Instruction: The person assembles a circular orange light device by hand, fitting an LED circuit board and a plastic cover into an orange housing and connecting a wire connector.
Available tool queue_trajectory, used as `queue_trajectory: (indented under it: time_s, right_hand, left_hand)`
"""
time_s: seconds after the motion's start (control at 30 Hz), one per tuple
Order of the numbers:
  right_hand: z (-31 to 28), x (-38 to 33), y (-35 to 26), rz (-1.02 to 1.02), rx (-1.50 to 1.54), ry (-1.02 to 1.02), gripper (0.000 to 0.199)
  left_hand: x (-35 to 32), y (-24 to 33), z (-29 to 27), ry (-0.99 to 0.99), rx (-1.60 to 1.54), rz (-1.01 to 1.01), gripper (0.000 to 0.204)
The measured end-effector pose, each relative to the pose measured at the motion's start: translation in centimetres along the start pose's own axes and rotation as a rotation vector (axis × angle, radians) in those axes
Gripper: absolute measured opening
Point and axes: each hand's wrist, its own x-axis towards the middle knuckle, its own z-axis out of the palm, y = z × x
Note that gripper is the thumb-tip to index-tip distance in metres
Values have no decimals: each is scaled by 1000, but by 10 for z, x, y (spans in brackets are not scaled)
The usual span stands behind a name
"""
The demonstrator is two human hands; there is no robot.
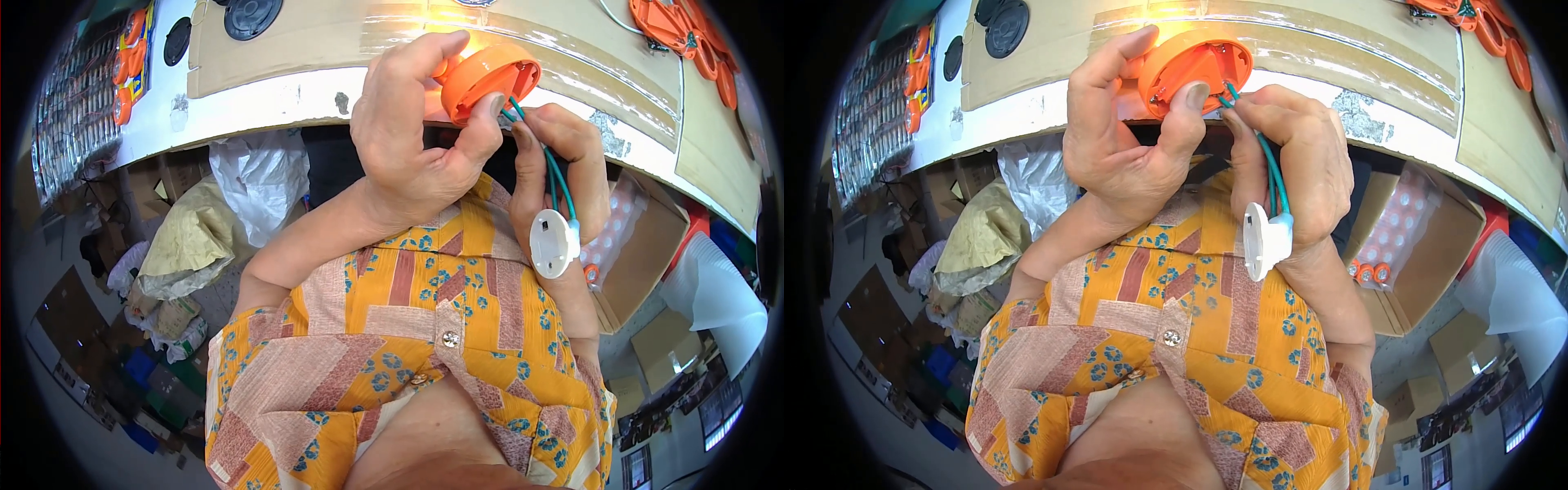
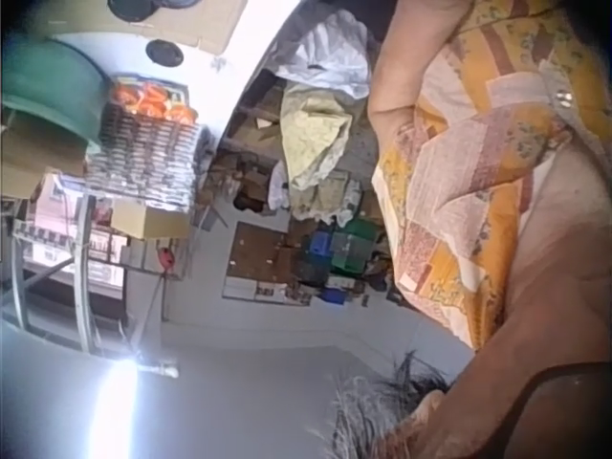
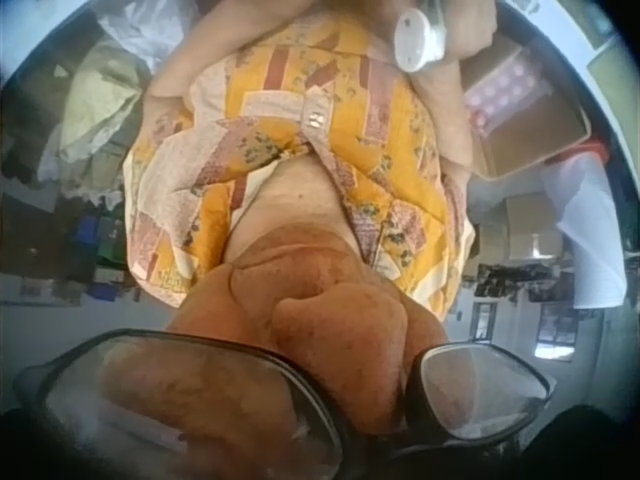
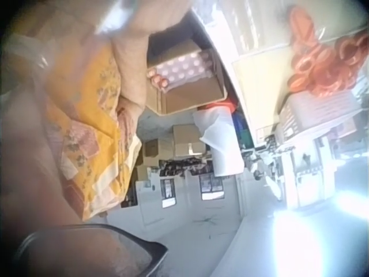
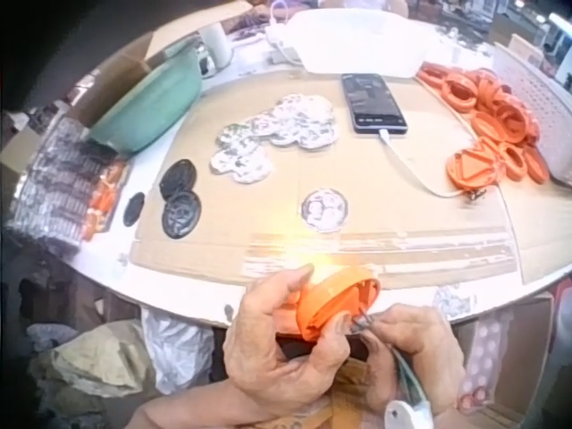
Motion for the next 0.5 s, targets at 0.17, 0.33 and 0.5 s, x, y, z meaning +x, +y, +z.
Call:
queue_trajectory:
  time_s: [0.17, 0.33, 0.5]
  right_hand:
    - [-1, -2, -2, 23, 14, -10, 17]
    - [-1, -2, -1, 39, 24, -20, 17]
    - [0, 2, -1, 9, 43, -9, 17]
  left_hand:
    - [-3, 0, -6, -94, 19, 29, 49]
    - [0, -4, -7, -100, 26, 58, 45]
    - [6, -1, -3, -62, 5, 44, 39]
